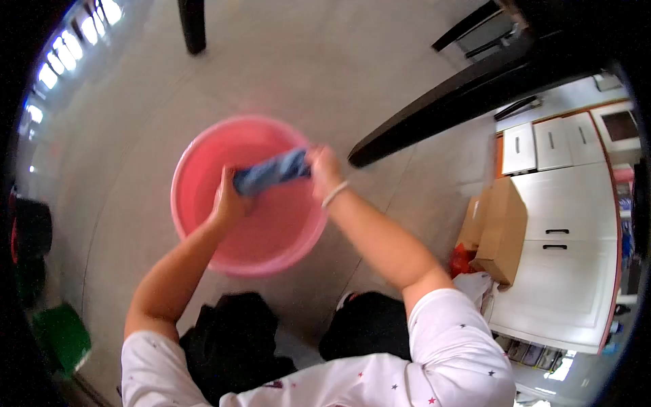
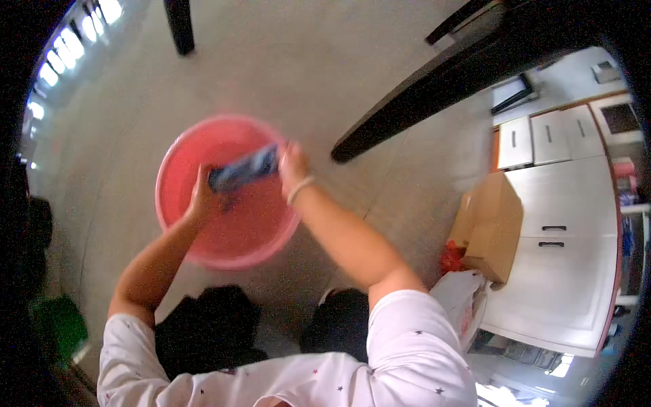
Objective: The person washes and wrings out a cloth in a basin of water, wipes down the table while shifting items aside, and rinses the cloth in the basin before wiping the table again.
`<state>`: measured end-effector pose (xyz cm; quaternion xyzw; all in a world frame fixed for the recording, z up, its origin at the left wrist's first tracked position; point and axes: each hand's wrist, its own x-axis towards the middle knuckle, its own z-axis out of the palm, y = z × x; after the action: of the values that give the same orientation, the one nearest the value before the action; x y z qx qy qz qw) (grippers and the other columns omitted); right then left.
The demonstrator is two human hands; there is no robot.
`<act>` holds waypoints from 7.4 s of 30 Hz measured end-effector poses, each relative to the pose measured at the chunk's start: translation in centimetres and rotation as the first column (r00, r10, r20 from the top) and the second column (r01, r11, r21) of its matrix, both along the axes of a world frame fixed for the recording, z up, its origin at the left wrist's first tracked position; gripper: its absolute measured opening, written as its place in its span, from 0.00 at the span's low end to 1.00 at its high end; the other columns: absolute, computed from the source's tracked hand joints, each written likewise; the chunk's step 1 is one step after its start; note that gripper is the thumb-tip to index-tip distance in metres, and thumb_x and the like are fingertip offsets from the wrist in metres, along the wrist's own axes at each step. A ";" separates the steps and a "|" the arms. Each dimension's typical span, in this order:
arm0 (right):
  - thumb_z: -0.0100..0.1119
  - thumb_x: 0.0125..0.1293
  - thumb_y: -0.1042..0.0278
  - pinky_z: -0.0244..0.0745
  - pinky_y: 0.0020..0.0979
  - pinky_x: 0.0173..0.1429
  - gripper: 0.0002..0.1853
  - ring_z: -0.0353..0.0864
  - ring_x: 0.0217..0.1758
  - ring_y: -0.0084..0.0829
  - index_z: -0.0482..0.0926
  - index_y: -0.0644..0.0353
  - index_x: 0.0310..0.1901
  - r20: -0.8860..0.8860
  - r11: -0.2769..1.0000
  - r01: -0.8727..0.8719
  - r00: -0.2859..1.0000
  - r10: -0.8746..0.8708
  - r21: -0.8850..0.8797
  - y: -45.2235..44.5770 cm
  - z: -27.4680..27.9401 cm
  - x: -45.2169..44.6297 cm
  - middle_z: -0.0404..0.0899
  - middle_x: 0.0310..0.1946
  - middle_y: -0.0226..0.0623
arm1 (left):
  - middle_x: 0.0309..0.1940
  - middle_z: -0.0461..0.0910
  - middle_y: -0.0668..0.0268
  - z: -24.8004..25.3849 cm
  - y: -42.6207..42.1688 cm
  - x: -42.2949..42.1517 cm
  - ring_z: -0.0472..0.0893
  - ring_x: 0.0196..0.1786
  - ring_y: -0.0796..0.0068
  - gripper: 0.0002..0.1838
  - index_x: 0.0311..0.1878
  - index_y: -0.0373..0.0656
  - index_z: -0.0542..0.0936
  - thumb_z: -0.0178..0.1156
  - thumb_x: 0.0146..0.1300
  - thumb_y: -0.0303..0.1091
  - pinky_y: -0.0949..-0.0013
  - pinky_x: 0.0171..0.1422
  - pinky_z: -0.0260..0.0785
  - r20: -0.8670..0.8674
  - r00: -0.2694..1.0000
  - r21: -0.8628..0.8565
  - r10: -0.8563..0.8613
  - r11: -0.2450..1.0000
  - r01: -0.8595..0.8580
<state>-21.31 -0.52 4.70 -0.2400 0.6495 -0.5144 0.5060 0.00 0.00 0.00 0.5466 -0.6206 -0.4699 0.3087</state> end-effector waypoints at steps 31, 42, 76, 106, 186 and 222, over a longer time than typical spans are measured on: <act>0.57 0.42 0.65 0.66 0.44 0.50 0.04 0.73 0.40 0.37 0.76 0.52 0.17 -0.924 0.060 -0.957 -0.291 -0.246 0.285 10.2 2.1 10.2 0.74 0.26 0.30 | 0.29 0.80 0.63 9.7 -0.7 -4.5 0.73 0.33 0.77 0.22 0.37 0.38 0.80 0.56 0.63 0.51 0.67 0.43 0.70 0.024 0.496 0.510 -0.868 0.437 0.741; 0.58 0.47 0.63 0.69 0.42 0.48 0.07 0.74 0.37 0.39 0.76 0.53 0.17 -0.870 -0.161 -0.855 -0.487 -0.074 0.492 10.2 0.6 10.3 0.75 0.26 0.31 | 0.45 0.81 0.57 9.3 4.4 -8.6 0.80 0.52 0.59 0.15 0.45 0.47 0.83 0.53 0.57 0.36 0.58 0.55 0.72 0.688 0.292 0.391 -0.664 0.679 0.622; 0.40 0.68 0.36 0.69 0.34 0.57 0.32 0.75 0.51 0.30 0.79 0.60 0.50 0.278 0.891 -0.406 0.896 0.346 0.202 13.4 55.8 9.0 0.79 0.47 0.36 | 0.48 0.77 0.62 68.7 11.7 10.8 0.77 0.51 0.68 0.29 0.58 0.38 0.70 0.68 0.53 0.32 0.62 0.61 0.66 -0.638 0.678 0.654 0.367 0.722 0.225; 0.53 0.64 0.65 0.69 0.30 0.58 0.20 0.75 0.52 0.28 0.71 0.63 0.56 0.354 0.961 0.190 0.929 -0.109 -0.203 -7.2 72.7 19.7 0.76 0.49 0.35 | 0.27 0.73 0.66 80.3 -17.7 27.3 0.73 0.30 0.75 0.08 0.43 0.35 0.74 0.56 0.64 0.30 0.73 0.35 0.65 -0.421 0.884 0.568 0.202 0.819 0.084; 0.43 0.65 0.50 0.41 0.51 0.73 0.30 0.48 0.73 0.47 0.61 0.55 0.66 -0.977 0.570 0.804 0.214 -0.010 0.170 -103.9 62.5 -18.5 0.54 0.69 0.46 | 0.72 0.50 0.52 66.7 -116.3 -37.8 0.45 0.75 0.55 0.29 0.69 0.33 0.56 0.34 0.71 0.43 0.56 0.78 0.36 0.813 0.197 -0.362 -0.548 -0.211 0.908; 0.45 0.63 0.47 0.34 0.58 0.72 0.36 0.39 0.75 0.54 0.56 0.63 0.67 -0.954 -0.481 0.848 0.089 -0.285 0.223 -116.0 63.4 -53.1 0.44 0.72 0.52 | 0.65 0.63 0.48 68.1 -122.7 -85.7 0.59 0.69 0.49 0.26 0.62 0.30 0.66 0.46 0.66 0.40 0.50 0.73 0.47 0.658 -0.567 -0.486 -0.496 -0.854 0.183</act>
<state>-74.40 -116.52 68.08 0.4745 0.8658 -0.1119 -0.1126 -85.67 -122.66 68.06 -0.6472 -0.7359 -0.1987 -0.0003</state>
